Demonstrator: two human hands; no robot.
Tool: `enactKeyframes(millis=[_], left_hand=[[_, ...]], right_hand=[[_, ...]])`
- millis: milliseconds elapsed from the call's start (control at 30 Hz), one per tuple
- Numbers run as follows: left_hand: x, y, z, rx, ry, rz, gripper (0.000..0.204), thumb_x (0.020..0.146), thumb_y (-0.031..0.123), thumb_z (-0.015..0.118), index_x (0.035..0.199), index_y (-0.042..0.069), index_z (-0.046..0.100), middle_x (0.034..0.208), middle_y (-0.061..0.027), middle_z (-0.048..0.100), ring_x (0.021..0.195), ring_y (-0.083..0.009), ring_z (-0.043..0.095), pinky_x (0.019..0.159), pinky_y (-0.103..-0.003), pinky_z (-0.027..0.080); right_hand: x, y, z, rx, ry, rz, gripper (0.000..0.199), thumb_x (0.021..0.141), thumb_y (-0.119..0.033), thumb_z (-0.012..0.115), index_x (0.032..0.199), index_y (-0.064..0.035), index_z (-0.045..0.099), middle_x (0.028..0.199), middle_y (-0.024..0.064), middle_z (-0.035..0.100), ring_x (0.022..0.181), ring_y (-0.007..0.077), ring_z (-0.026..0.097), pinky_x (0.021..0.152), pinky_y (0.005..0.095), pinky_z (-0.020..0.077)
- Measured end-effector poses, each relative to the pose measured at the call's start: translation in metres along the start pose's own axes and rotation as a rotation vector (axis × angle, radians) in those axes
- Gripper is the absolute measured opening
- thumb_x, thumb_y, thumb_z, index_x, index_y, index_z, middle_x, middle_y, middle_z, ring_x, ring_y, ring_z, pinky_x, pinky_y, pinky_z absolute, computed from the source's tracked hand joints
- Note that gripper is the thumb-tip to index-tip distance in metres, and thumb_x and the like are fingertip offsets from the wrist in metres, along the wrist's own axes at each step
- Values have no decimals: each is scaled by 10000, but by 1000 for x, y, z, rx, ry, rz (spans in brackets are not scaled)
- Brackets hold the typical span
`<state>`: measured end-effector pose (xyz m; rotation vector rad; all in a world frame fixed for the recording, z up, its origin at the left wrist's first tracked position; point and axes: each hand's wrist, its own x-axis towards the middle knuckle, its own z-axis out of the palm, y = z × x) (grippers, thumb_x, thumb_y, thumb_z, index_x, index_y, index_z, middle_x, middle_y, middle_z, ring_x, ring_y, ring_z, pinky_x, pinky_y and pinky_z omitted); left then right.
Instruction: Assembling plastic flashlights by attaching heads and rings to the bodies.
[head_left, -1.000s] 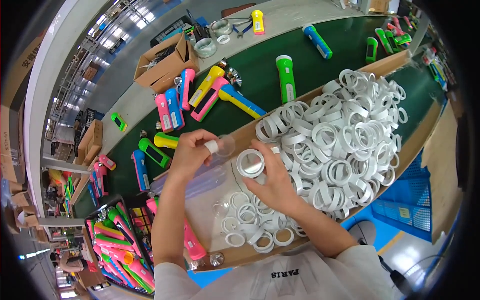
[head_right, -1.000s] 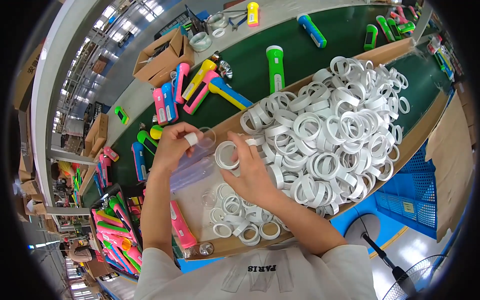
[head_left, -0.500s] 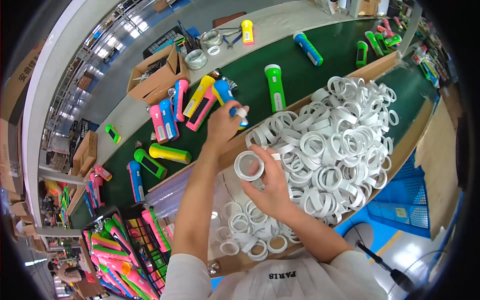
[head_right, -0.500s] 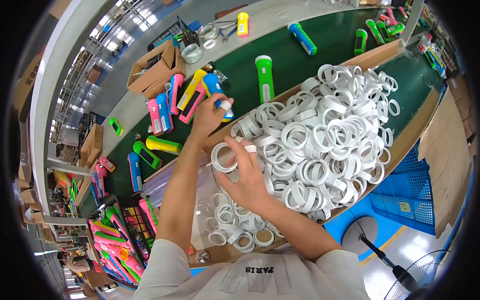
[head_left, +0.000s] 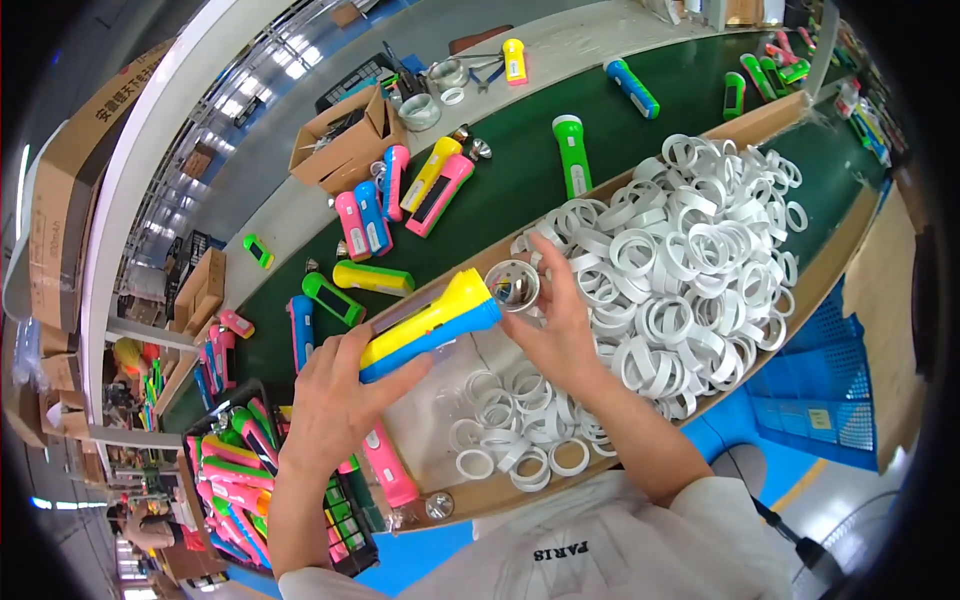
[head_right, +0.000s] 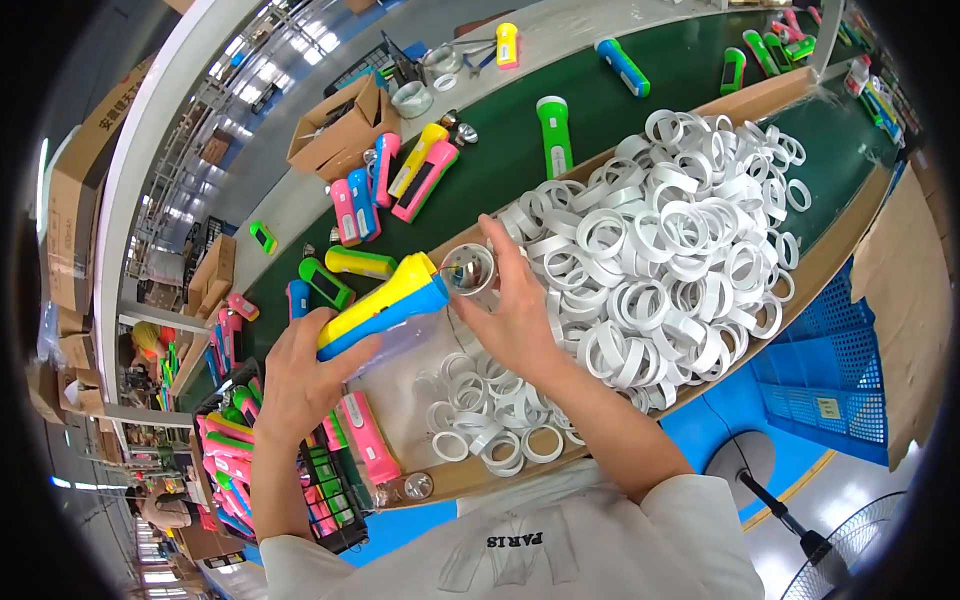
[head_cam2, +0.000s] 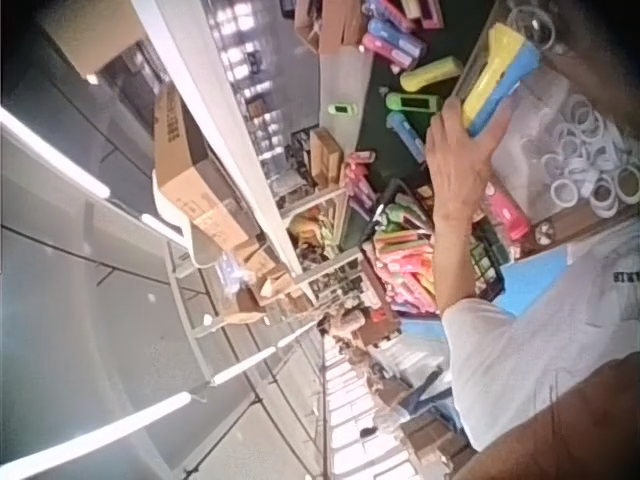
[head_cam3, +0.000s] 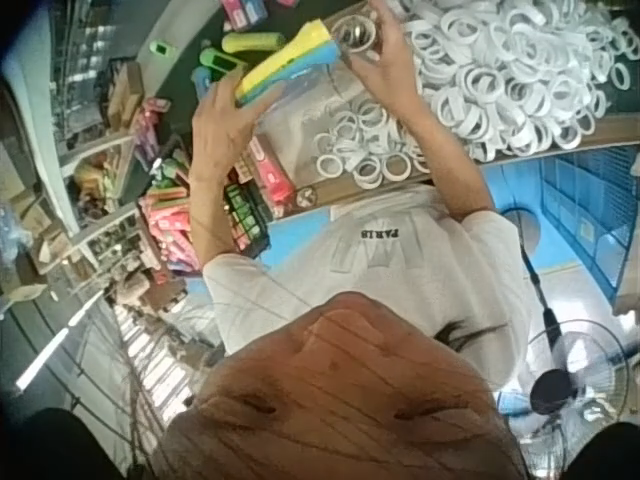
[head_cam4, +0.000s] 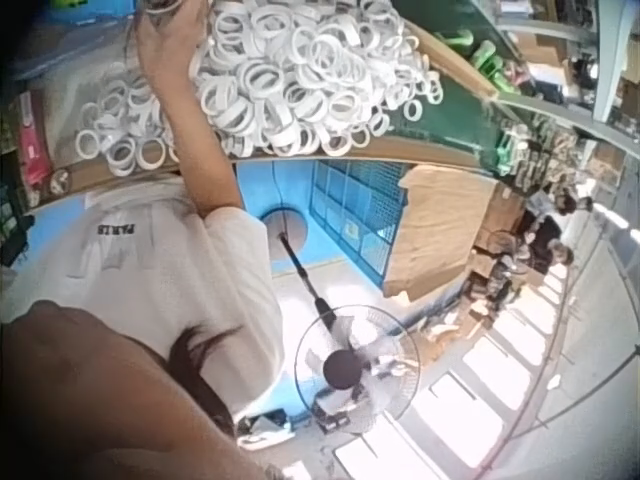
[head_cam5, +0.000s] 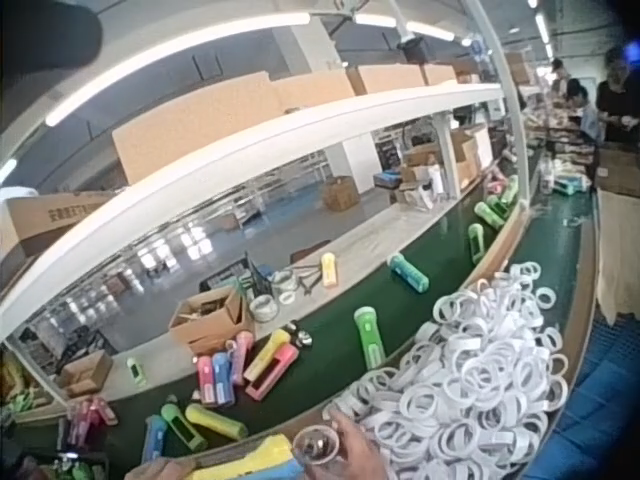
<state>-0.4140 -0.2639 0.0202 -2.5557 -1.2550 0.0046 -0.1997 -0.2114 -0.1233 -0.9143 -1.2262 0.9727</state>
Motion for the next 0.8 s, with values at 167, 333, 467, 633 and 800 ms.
enactKeyframes(millis=[167,333,467,633,800], left_hand=[[-15,8,-27,161,86,50,557,692,3,598,1203,226,610,1070,-96,558,954,-271,560,777,-377,482],[-29,2,-33,-219,40,-163,633,561,-15,669,1185,53,588,1078,-148,587,927,-331,596,735,-395,506],[-33,-6,-27,-523,-4,-213,563,640,29,721,1182,-1,572,973,-189,633,841,-371,623,695,-405,517],[-33,-6,-24,-846,-194,-204,469,707,159,768,1117,8,598,911,-176,650,791,-318,656,683,-347,506],[-50,10,8,-1280,-286,-242,571,729,181,767,1240,53,546,1119,-125,626,963,-260,620,854,-296,460]], right_hand=[[-9,-4,-2,-273,-147,-141,699,714,-48,763,1333,-79,441,1261,200,526,1102,378,540,932,413,455],[-10,-11,-8,-187,-240,-176,529,729,-77,763,1214,-92,552,1196,197,550,1103,369,552,894,403,488],[-8,-20,-20,-365,-435,-310,578,751,-155,769,1263,-76,513,1190,237,550,1136,398,539,904,423,483],[-8,-44,-33,-66,-660,-165,760,745,-192,795,1371,-15,401,1228,171,559,1076,348,572,930,384,471],[-22,-47,-29,-59,-659,-456,721,774,-272,775,1357,-24,430,1263,174,501,1064,365,535,908,410,449]])
